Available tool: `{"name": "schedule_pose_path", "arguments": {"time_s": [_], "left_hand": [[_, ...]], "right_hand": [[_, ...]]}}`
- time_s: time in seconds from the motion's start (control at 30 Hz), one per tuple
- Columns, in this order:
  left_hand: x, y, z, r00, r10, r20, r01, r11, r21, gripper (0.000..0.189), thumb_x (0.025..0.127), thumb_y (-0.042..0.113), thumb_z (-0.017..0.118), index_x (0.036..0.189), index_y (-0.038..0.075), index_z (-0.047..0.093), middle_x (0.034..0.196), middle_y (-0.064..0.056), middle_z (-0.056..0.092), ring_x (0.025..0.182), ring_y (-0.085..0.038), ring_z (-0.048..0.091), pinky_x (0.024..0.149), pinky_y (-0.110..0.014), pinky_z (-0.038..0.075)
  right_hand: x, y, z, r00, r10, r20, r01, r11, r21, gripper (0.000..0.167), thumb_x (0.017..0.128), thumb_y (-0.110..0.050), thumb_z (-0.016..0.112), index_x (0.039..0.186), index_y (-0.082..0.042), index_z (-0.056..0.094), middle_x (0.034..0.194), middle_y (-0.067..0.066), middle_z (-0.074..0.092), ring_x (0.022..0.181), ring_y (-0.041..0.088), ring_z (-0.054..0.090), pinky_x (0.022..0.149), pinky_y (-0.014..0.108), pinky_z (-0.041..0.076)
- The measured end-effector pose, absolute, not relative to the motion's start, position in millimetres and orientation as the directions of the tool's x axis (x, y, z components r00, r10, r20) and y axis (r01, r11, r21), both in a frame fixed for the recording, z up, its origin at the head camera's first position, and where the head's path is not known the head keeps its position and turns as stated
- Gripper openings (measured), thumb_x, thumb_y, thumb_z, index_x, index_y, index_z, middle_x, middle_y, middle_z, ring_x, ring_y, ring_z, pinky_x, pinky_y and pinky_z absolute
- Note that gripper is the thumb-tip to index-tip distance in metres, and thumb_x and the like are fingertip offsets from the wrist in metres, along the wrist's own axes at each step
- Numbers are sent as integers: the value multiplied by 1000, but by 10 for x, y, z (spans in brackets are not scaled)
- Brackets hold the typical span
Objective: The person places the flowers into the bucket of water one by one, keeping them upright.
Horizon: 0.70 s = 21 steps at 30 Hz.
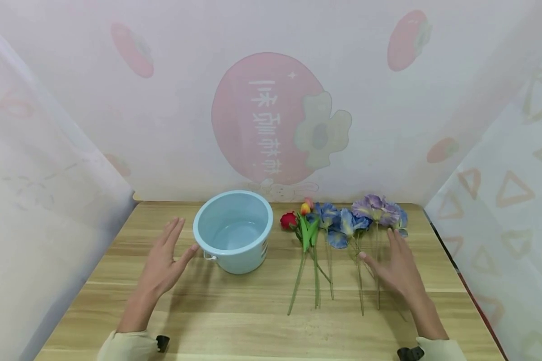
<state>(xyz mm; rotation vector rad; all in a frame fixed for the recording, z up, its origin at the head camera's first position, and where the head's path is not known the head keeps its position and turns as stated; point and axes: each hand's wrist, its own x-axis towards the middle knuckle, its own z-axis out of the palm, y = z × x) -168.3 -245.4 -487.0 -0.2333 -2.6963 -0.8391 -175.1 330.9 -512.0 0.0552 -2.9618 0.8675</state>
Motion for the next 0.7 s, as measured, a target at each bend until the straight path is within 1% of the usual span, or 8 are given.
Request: {"name": "schedule_pose_path", "arguments": {"time_s": [0.1,0.2,0.33,0.5,0.53,0.6,0.67,0.7], "left_hand": [[-1715,-2439,-4905,-935,59,351,253,803,540,81,106,47,65,171,17,29,176,-19,29,160,-50,28,123,-79,31],[-1748,-2433,-4930,-927,54,370,272,776,569,77,106,44,66,170,16,32,175,-19,33,158,-51,33,122,-79,32],[-1792,-2413,-4933,-918,43,395,300,727,618,71,106,39,66,168,17,38,173,-18,38,157,-50,37,122,-79,33],[-1842,-2364,-4924,-902,33,430,356,618,700,62,107,28,66,163,12,46,166,-19,48,152,-46,47,119,-67,47],[-1851,-2355,-4926,-900,29,436,368,588,721,60,108,26,67,162,11,47,164,-19,50,150,-45,50,117,-64,50],[-1869,-2336,-4932,-897,14,442,383,524,761,58,107,21,68,161,10,50,161,-18,54,147,-42,54,115,-55,55],[-1884,-2319,-4943,-899,-5,437,388,455,802,56,107,17,69,159,10,52,159,-17,57,145,-41,57,112,-41,58],[-1894,-2312,-4951,-901,-13,434,389,422,819,55,106,15,69,159,10,52,158,-17,58,144,-41,58,111,-35,59]], "right_hand": [[-1807,3358,-5118,-1000,-23,22,-31,813,-581,110,103,-57,64,169,8,4,171,42,10,151,71,19,114,89,25],[-1848,3404,-5125,-1000,-19,-14,-7,791,-612,107,105,-57,61,169,7,3,170,44,13,149,71,23,113,87,29],[-1879,3462,-5157,-998,-4,-65,41,741,-670,103,107,-58,57,171,2,3,170,41,18,151,66,28,115,84,33],[-1926,3512,-5206,-993,2,-119,95,614,-784,99,108,-57,58,172,-1,6,174,32,23,157,56,30,123,72,35],[-1939,3521,-5215,-992,1,-124,101,592,-800,98,108,-56,58,172,-2,7,174,30,24,157,54,31,124,65,39],[-1964,3535,-5230,-992,-2,-130,107,552,-827,95,109,-55,58,172,-4,9,174,27,27,157,51,33,121,40,51],[-1988,3551,-5250,-992,-5,-129,108,512,-852,92,109,-53,57,172,-5,11,173,27,29,157,47,37,107,18,54],[-1998,3560,-5260,-991,-5,-130,110,493,-863,90,110,-52,57,173,-5,12,173,27,30,155,38,44,100,9,53]]}}
